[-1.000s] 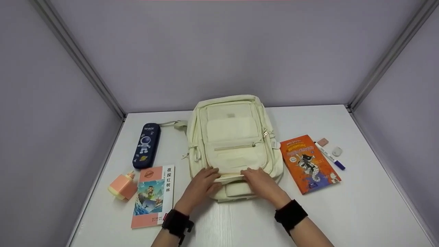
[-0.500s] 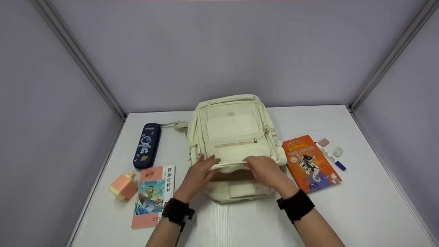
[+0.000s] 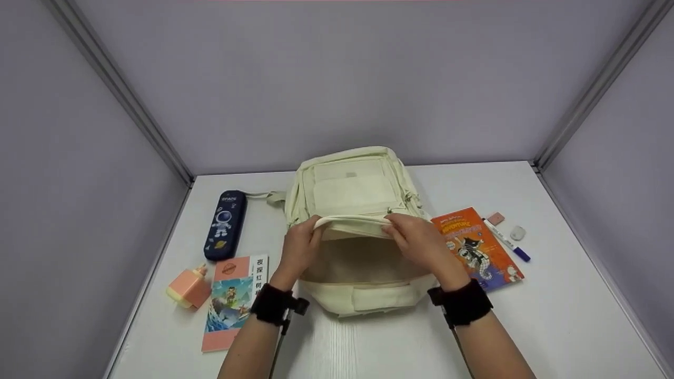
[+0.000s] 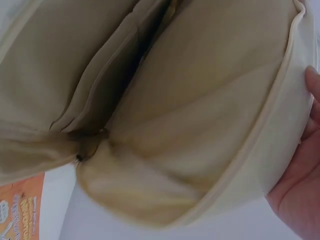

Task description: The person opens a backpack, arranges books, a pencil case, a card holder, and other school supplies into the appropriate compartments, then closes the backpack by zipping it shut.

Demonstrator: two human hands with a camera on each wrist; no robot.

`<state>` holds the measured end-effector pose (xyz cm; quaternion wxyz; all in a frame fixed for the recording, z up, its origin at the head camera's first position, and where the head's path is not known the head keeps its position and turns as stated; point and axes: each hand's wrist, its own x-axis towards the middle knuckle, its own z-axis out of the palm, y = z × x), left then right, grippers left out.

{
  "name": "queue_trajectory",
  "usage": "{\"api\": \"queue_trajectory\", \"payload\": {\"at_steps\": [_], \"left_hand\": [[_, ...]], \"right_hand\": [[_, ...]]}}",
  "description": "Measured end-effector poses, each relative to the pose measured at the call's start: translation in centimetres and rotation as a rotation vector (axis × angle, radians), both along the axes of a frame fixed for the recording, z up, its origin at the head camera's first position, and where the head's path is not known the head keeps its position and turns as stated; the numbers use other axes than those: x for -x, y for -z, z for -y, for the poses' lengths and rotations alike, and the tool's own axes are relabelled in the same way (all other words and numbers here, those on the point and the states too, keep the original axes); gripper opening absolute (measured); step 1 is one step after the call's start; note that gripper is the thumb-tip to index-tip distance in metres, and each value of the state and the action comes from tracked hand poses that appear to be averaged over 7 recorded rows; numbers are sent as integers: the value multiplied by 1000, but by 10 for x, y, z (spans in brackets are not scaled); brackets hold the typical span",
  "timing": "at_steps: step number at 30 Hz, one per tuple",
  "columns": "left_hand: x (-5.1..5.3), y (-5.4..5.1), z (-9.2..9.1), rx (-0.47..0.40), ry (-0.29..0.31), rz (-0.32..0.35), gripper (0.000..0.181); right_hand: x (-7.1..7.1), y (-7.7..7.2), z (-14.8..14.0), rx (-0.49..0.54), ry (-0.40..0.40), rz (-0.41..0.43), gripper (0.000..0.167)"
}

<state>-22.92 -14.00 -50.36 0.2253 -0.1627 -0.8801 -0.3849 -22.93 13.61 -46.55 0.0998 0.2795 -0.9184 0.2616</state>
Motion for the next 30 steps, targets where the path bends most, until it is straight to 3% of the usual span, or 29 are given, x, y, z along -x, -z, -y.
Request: {"api": "queue_trajectory", "payload": {"at_steps": [5, 10, 15, 20, 25, 30], "left_hand": [[11, -16, 10, -131, -3, 142, 28], [21, -23, 18, -201, 74, 255, 31], [26, -20, 24, -216, 181, 337, 26], [29, -11, 24, -187, 220, 346, 27], [32, -8, 19, -129, 191, 312, 30], [40, -15, 13, -74, 80, 320, 43]], "right_hand": [[12, -2, -20, 119, 63, 99, 30], [30, 1, -30, 268, 1, 193, 30], [47, 8, -30, 336, -15, 205, 23], [61, 13, -28, 324, 32, 207, 26], [77, 9, -25, 258, 86, 178, 29], [89, 2, -18, 186, 153, 195, 34]]}}
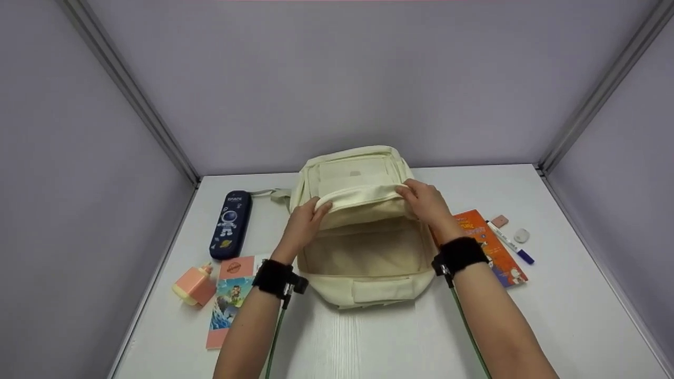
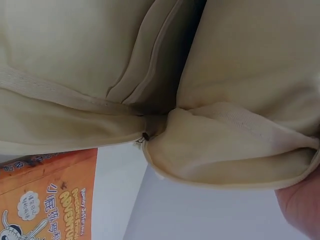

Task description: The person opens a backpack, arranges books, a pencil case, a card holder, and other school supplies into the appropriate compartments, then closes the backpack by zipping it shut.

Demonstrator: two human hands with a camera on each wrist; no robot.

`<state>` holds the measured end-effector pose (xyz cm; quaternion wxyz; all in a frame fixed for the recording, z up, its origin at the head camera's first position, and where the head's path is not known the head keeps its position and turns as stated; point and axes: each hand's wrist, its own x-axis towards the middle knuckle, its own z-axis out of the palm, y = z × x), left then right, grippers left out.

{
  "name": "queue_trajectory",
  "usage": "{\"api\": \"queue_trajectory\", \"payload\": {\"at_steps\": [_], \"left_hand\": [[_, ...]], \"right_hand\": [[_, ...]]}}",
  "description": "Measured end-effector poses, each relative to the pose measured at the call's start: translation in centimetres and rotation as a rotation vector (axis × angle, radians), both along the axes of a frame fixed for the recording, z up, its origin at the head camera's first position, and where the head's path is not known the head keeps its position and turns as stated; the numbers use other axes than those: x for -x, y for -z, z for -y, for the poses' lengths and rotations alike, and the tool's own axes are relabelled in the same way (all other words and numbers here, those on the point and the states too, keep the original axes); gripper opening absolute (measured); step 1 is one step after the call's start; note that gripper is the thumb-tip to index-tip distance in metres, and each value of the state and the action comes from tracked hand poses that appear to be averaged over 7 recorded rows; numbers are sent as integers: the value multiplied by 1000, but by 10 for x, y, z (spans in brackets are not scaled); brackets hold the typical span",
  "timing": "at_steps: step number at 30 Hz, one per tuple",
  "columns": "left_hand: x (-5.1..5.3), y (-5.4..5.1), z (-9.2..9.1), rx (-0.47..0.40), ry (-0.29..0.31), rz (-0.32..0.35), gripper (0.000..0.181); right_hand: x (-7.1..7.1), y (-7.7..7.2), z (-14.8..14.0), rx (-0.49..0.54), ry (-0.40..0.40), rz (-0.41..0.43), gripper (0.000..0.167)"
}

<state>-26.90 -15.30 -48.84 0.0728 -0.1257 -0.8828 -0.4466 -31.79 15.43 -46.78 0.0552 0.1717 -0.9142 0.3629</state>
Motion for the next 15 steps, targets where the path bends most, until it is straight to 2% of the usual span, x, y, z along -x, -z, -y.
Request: {"api": "queue_trajectory", "payload": {"at_steps": [3, 5, 10, 12, 15], "left_hand": [[8, -4, -2, -15, -59, 49, 42], [13, -7, -1, -48, -87, 86, 39], [25, -13, 9, -203, -119, 187, 37], [28, -15, 13, -250, -138, 230, 37], [32, -15, 17, -264, -179, 274, 37]], "right_hand": [[2, -3, 3, -40, 17, 24, 35], [1, -6, 4, -28, 16, 53, 34], [-5, -14, 1, 97, -21, 138, 43], [-8, -15, -4, 135, -26, 136, 50], [-16, -10, -16, 141, 7, 105, 55]]}}
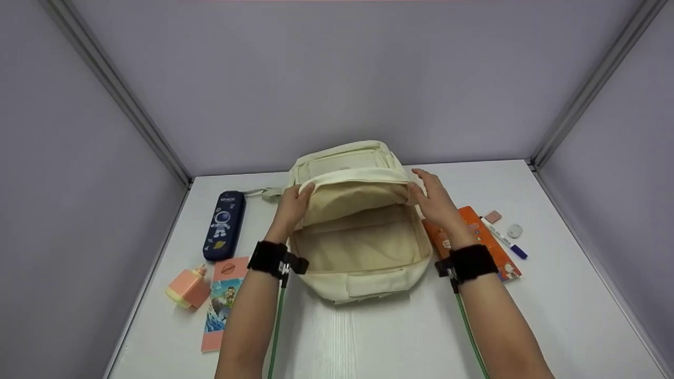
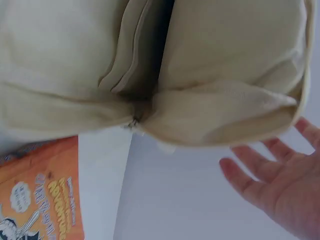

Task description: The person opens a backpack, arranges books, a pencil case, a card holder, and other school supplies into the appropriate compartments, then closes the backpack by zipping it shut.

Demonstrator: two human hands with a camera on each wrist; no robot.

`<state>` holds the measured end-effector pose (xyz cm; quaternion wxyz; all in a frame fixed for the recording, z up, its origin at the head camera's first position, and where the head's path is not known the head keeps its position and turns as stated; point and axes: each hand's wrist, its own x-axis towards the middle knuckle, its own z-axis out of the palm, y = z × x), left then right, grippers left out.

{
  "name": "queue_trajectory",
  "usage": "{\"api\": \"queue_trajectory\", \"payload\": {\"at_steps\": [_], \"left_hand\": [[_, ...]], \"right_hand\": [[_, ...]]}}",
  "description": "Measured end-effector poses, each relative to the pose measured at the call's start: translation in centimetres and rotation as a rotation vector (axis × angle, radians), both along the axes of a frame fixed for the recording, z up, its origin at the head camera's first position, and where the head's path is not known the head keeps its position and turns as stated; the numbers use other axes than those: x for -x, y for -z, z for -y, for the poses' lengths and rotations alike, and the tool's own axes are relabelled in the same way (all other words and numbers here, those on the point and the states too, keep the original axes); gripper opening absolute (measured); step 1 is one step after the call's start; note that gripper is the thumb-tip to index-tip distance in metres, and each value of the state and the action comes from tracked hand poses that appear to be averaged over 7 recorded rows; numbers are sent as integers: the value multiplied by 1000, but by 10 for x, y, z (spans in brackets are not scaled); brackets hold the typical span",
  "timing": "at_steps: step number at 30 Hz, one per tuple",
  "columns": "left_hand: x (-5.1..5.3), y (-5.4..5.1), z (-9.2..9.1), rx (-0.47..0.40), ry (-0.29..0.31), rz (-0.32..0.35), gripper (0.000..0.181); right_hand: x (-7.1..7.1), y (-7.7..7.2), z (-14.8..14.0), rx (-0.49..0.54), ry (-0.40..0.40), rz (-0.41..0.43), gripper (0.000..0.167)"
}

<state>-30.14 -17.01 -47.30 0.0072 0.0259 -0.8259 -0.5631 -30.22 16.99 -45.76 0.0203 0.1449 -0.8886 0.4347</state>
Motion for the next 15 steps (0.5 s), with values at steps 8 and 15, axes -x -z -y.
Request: {"api": "queue_trajectory", "payload": {"at_steps": [8, 15], "left_hand": [[-2, 2, 6, -6, -51, 35, 39], [-6, 5, 3, -1, -75, 31, 39]], "right_hand": [[-34, 41, -58, -179, 167, 86, 66], [-67, 85, -98, -490, 183, 340, 73]]}}
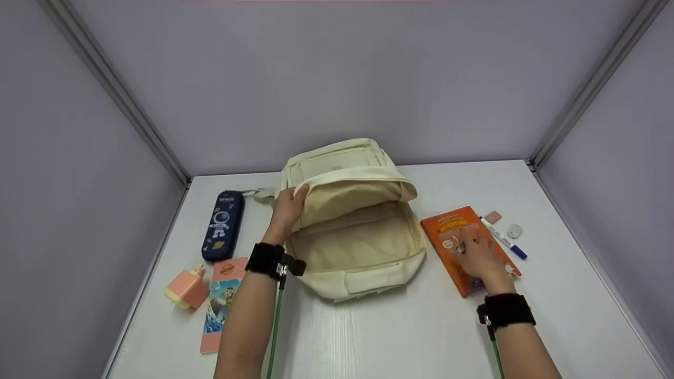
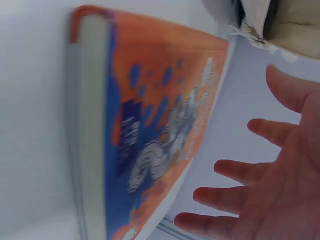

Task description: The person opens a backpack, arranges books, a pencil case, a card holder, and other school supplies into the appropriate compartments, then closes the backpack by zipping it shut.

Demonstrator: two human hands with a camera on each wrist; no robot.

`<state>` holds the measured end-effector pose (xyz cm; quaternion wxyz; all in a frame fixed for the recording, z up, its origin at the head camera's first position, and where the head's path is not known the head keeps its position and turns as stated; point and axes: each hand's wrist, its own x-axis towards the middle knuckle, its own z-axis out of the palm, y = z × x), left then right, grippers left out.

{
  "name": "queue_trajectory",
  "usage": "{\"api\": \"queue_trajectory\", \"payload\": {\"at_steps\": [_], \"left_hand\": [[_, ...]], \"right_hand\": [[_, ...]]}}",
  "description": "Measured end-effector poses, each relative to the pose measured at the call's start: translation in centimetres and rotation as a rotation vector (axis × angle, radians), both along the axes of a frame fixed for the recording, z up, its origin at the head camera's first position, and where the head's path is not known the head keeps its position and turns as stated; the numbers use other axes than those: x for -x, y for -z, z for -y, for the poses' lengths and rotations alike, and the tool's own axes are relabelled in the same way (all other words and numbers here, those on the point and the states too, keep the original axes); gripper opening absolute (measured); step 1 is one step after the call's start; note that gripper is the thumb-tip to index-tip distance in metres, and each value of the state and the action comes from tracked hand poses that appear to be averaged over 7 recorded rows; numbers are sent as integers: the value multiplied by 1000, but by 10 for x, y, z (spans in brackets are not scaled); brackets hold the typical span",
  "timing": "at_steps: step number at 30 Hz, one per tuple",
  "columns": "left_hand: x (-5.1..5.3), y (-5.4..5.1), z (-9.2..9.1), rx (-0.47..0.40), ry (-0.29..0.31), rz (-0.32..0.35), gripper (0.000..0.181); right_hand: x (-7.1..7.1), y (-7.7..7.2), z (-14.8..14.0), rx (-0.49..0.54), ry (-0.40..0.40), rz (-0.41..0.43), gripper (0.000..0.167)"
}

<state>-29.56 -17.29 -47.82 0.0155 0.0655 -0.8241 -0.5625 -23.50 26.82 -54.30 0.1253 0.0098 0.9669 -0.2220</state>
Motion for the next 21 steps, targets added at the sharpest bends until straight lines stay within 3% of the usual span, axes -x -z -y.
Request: {"api": "queue_trajectory", "payload": {"at_steps": [3, 7, 14, 21], "left_hand": [[0, 0, -1, 5, -7, 8, 40], [-1, 2, -2, 11, -5, -7, 43], [-4, 8, -2, 4, -19, 9, 40], [-6, 10, -4, 13, -20, -10, 39]], "right_hand": [[-7, 9, -3, -87, -12, 105, 76], [-12, 15, -5, -137, -36, 176, 80], [-19, 19, -5, -165, -59, 183, 79], [-34, 22, 0, -117, -55, 187, 79]]}}
